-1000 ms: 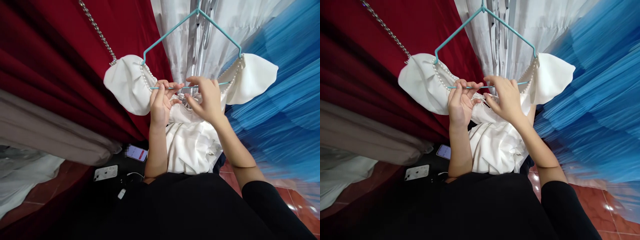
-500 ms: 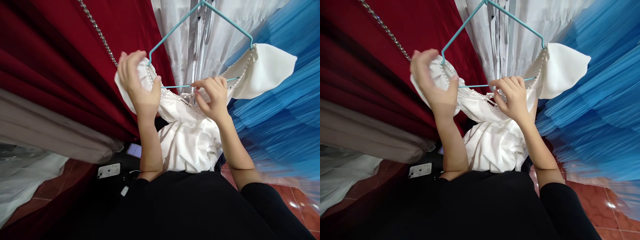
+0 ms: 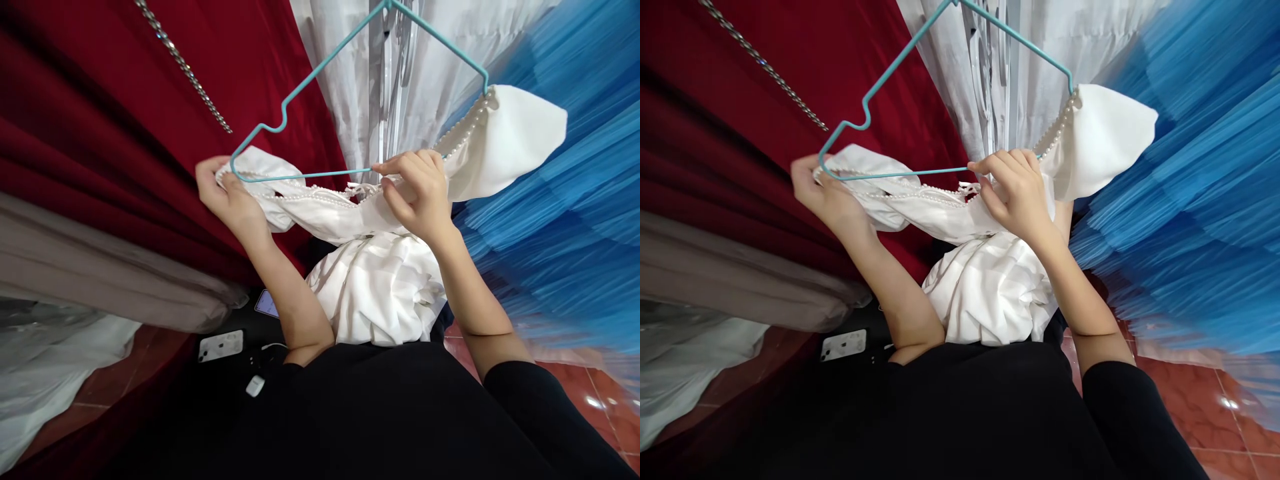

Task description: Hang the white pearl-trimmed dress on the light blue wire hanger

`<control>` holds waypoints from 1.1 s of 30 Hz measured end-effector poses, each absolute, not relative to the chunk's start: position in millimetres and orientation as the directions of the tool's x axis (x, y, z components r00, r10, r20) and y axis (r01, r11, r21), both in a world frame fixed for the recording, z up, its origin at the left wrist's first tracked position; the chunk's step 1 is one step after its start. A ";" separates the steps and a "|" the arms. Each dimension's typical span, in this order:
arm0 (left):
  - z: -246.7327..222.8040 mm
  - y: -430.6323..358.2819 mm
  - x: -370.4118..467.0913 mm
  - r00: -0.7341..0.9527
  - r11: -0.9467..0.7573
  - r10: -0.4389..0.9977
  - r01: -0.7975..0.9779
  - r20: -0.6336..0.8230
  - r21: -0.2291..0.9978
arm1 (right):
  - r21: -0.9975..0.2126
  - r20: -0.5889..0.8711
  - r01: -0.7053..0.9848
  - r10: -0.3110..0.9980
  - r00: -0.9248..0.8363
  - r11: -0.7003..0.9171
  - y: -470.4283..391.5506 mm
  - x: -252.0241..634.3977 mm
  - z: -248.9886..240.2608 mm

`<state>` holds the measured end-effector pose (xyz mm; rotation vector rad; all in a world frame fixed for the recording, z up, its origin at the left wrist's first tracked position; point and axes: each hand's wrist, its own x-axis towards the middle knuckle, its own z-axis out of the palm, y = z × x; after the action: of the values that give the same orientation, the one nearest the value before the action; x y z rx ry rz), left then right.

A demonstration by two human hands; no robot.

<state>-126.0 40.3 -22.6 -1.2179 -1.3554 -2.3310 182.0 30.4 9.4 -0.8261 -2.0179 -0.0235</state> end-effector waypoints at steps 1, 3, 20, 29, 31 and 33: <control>-31.8 36.7 -123.4 -0.630 -0.567 0.312 0.477 0.711 0.672 | -0.309 0.758 0.553 0.552 -0.348 0.773 30.3 181.2 9.4; -42.2 28.8 -110.1 -0.532 -0.597 0.454 0.414 0.715 0.687 | -0.329 0.743 0.550 0.570 -0.350 0.767 30.8 180.0 9.1; -31.1 28.9 -5.8 -0.376 -0.755 0.637 -0.130 0.673 0.643 | -0.192 0.976 0.619 0.217 0.036 0.762 67.6 229.3 16.2; -28.0 21.8 -3.7 -0.380 -0.652 0.656 0.150 0.652 0.743 | -0.379 0.915 0.591 0.384 0.125 0.712 98.5 270.1 59.8; -27.8 21.6 -8.0 -0.374 -0.646 0.651 0.184 0.661 0.741 | -0.446 0.884 0.543 0.443 0.146 0.711 99.7 282.4 64.9; -27.7 21.9 -13.4 -0.371 -0.656 0.647 0.174 0.666 0.735 | -0.498 0.849 0.553 0.506 0.153 0.668 100.7 296.2 64.6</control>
<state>-13.4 21.9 -27.7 -1.8862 -1.3423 -2.5780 296.2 100.7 64.6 -0.9276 -1.4832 -0.0412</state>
